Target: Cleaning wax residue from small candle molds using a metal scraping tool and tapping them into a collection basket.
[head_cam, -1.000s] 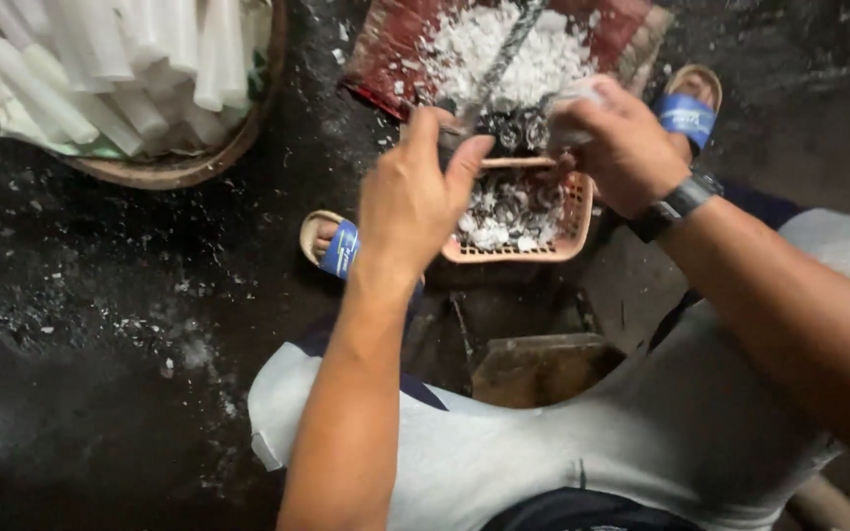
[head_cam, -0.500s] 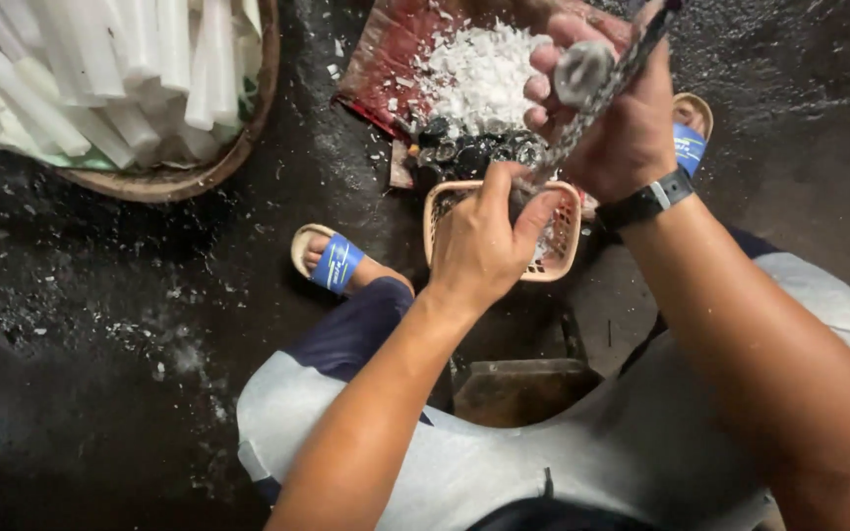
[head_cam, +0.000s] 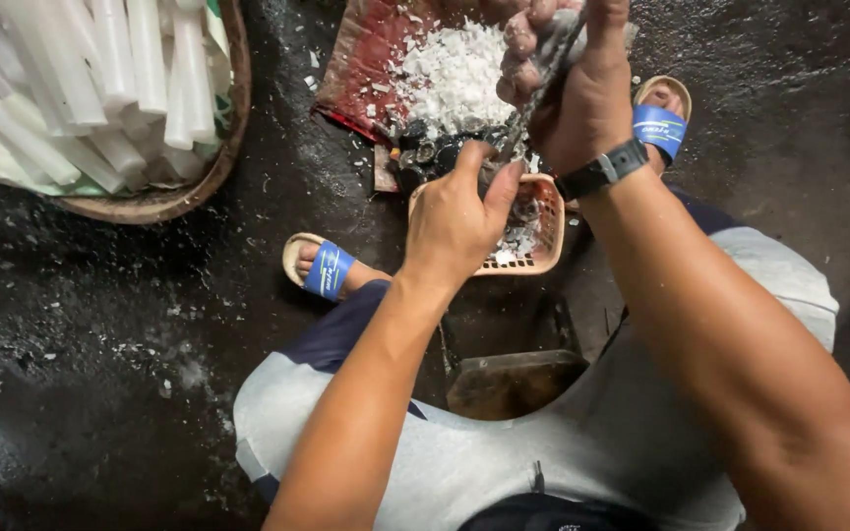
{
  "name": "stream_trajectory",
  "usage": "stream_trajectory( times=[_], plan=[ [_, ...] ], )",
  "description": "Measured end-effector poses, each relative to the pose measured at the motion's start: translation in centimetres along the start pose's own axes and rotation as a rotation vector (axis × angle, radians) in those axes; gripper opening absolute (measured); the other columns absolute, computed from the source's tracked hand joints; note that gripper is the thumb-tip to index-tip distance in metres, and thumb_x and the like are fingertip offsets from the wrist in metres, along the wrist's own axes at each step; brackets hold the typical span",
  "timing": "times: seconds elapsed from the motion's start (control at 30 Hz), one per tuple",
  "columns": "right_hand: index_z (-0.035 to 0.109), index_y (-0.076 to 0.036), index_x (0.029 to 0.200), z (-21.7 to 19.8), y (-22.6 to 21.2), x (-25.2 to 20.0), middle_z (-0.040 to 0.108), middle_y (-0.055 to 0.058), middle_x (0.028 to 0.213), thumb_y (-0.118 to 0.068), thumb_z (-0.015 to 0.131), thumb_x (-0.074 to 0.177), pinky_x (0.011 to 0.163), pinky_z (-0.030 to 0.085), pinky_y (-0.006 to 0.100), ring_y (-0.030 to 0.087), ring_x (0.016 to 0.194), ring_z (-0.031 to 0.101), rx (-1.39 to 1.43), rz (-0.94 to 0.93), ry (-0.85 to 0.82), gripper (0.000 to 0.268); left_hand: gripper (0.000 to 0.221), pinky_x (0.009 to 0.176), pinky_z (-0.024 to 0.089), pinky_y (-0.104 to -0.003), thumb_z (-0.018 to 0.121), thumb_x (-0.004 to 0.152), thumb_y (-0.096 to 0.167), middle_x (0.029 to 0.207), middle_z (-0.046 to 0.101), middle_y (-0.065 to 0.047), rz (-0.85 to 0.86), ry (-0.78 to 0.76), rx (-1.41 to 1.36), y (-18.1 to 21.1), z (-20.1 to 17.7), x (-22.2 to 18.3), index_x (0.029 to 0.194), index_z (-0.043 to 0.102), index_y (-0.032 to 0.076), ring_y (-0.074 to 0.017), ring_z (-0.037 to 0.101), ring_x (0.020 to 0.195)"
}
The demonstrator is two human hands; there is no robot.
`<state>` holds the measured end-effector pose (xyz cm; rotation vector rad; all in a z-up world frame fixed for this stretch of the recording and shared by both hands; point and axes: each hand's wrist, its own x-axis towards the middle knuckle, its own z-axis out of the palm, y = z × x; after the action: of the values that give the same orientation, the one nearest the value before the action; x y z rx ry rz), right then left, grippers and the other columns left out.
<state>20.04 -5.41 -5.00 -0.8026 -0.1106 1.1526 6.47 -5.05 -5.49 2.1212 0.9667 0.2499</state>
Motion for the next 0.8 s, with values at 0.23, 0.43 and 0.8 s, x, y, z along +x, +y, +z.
stream_trajectory(
  times=[0.23, 0.43, 0.8],
  plan=[
    [0.06, -0.009, 0.067, -0.6, 1.7, 1.9, 0.058, 0.002, 0.058, -0.052, 0.055, 0.058, 0.041, 0.041, 0.023, 0.01, 0.044, 0.05, 0.006, -0.01, 0.234, 0.044, 0.038, 0.046, 0.04, -0.051, 0.036, 0.083, 0.042, 0.071, 0.062, -0.021, -0.095, -0.057, 0.028, -0.8, 0.0, 1.0, 0.098, 0.041, 0.007, -0.0457, 0.057, 0.064],
    [0.047, -0.015, 0.062, -0.9, 2.8, 2.3, 0.047, -0.001, 0.056, -0.058, 0.052, 0.056, 0.038, 0.027, 0.024, 0.008, 0.039, 0.036, 0.005, -0.001, 0.267, 0.043, 0.035, 0.044, 0.041, -0.051, 0.039, 0.085, 0.041, 0.069, 0.06, -0.019, -0.06, -0.015, 0.159, -3.1, 1.1, 1.4, 0.097, 0.039, 0.008, -0.0439, 0.057, 0.061],
    [0.044, -0.009, 0.06, 0.5, 2.8, 2.0, 0.04, 0.002, 0.048, -0.057, 0.044, 0.057, 0.046, 0.035, 0.031, 0.016, 0.043, 0.041, -0.027, 0.102, 0.506, 0.048, 0.033, 0.04, 0.041, -0.047, 0.044, 0.086, 0.042, 0.066, 0.057, -0.015, -0.049, 0.036, 0.359, -5.2, 1.8, 1.7, 0.092, 0.038, 0.01, -0.0393, 0.056, 0.056]
  ],
)
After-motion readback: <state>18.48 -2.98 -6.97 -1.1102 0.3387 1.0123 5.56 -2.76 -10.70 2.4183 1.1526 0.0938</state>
